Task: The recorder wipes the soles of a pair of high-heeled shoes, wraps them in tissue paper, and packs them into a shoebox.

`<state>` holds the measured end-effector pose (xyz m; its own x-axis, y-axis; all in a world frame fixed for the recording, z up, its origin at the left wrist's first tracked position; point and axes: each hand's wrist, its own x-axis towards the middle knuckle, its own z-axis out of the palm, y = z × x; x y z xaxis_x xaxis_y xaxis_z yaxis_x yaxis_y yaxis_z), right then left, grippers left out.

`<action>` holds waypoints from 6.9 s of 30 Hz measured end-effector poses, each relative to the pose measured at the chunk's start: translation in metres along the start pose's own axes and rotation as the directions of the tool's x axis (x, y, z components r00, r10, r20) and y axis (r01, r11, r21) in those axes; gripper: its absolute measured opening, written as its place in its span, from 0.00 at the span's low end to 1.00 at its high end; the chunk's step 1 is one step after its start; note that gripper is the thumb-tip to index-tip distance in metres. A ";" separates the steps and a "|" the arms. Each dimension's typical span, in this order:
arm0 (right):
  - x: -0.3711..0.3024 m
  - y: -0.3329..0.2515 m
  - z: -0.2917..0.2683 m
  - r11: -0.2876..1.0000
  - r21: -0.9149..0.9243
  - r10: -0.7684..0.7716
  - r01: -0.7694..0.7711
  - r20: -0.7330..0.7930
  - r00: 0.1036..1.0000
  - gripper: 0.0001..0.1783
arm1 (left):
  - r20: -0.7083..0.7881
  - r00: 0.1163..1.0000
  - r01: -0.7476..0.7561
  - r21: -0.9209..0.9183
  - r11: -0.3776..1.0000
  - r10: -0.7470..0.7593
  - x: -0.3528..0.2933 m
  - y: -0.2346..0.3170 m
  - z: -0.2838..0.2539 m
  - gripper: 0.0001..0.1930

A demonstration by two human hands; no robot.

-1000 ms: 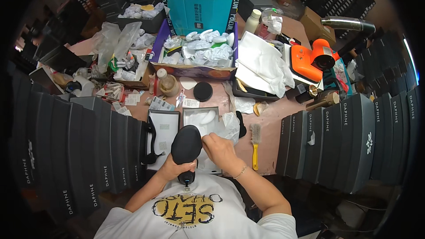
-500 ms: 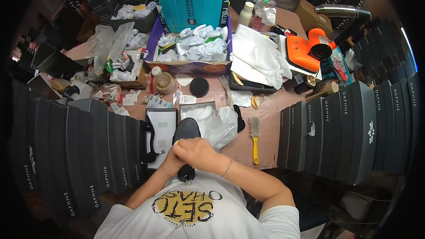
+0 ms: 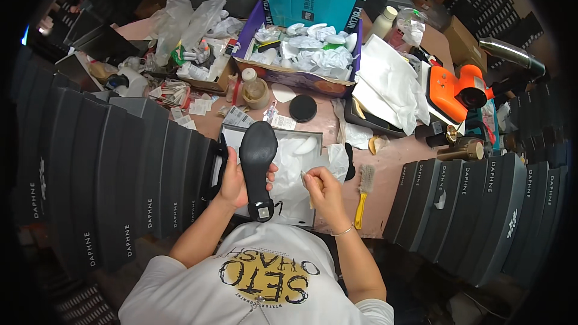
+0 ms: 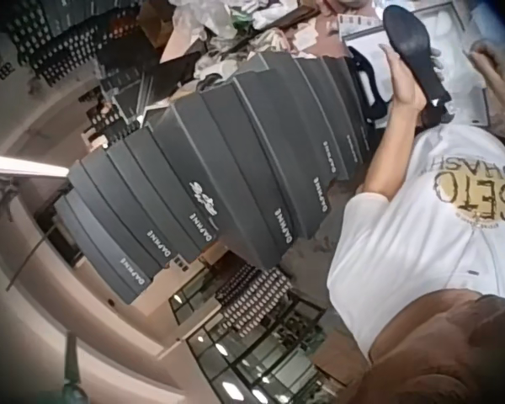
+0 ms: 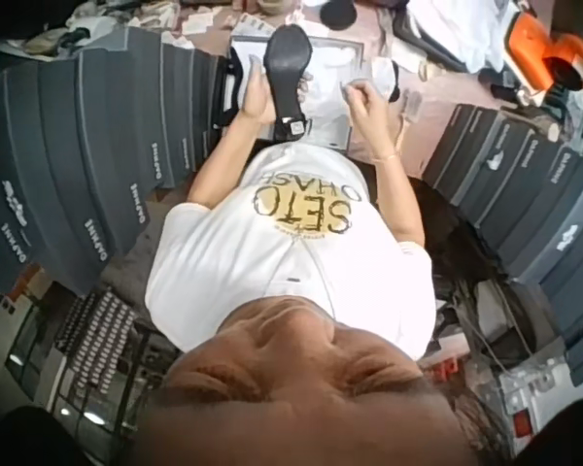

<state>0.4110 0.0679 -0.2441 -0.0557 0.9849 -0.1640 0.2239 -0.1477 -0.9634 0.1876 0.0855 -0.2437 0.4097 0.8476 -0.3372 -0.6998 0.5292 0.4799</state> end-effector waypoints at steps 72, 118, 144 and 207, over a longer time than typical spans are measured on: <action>0.015 -0.004 0.063 0.718 -0.360 -0.514 0.596 0.302 0.803 0.14 | -0.072 0.989 0.147 0.380 0.913 -0.129 -0.032 -0.043 -0.040 0.41; 0.041 0.107 -0.130 0.539 -0.839 -0.227 -0.073 -0.228 0.947 0.21 | -0.404 0.914 0.152 0.420 0.894 0.034 -0.032 -0.002 -0.047 0.23; -0.009 0.068 -0.136 0.817 -0.337 0.461 -0.468 -0.107 0.881 0.46 | -0.626 0.776 0.057 -0.056 0.997 -0.079 -0.005 -0.035 -0.178 0.18; -0.024 0.077 -0.123 0.357 0.934 0.048 -0.031 0.015 0.999 0.34 | -0.062 0.882 0.468 0.245 0.849 -0.468 0.094 -0.084 0.084 0.16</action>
<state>0.5497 0.0438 -0.2882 -0.0592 0.9752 -0.2134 -0.8266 -0.1677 -0.5372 0.3344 0.1239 -0.2477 0.6524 0.4974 -0.5719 -0.2593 0.8555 0.4482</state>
